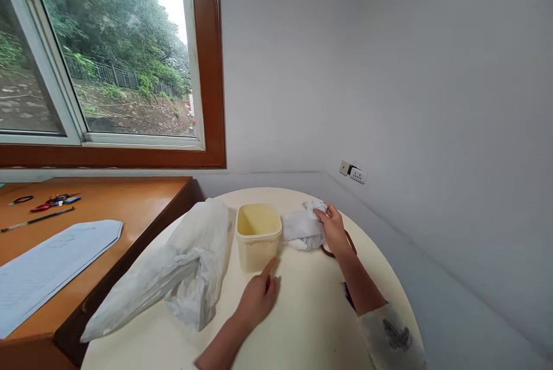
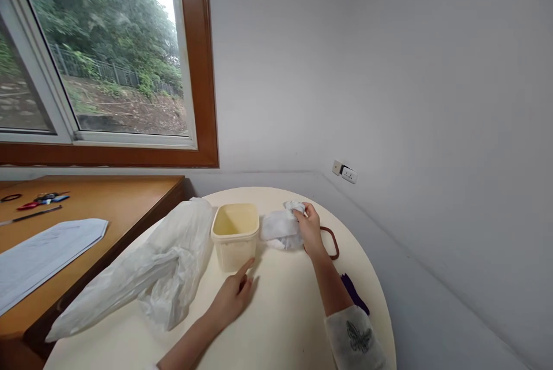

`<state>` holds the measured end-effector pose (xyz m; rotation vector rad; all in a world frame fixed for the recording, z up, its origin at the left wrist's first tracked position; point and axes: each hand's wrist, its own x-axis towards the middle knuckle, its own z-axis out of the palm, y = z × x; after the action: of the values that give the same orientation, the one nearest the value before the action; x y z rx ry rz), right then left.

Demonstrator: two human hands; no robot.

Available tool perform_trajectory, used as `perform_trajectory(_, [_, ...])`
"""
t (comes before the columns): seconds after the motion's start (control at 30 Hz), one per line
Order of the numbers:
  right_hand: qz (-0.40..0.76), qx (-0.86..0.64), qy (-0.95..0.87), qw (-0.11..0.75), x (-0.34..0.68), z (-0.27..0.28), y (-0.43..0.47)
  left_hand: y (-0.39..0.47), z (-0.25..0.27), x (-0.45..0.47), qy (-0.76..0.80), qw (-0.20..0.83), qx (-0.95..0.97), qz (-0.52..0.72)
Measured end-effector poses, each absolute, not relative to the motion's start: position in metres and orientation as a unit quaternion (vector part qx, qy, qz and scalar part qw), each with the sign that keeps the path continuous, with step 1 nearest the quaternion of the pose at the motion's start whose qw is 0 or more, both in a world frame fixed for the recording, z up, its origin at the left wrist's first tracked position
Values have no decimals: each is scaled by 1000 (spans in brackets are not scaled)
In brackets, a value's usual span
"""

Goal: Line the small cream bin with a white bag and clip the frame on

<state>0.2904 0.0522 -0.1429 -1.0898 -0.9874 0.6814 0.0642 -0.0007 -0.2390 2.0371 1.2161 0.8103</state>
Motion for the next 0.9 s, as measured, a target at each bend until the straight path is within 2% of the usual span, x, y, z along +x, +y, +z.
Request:
perform_trajectory(0.3, [333, -476, -498, 644, 242, -196, -23, -17, -212, 61, 443, 366, 664, 478])
perform_trajectory(0.57, [376, -401, -600, 581, 215, -205, -55, -30, -198, 66, 369, 386, 707, 464])
perform_trajectory(0.8, [441, -405, -583, 549, 220, -209, -51, -25, -201, 61, 368, 388, 697, 477])
perform_trajectory(0.9, [435, -418, -594, 531, 223, -207, -50, -26, -201, 60, 348, 384, 710, 476])
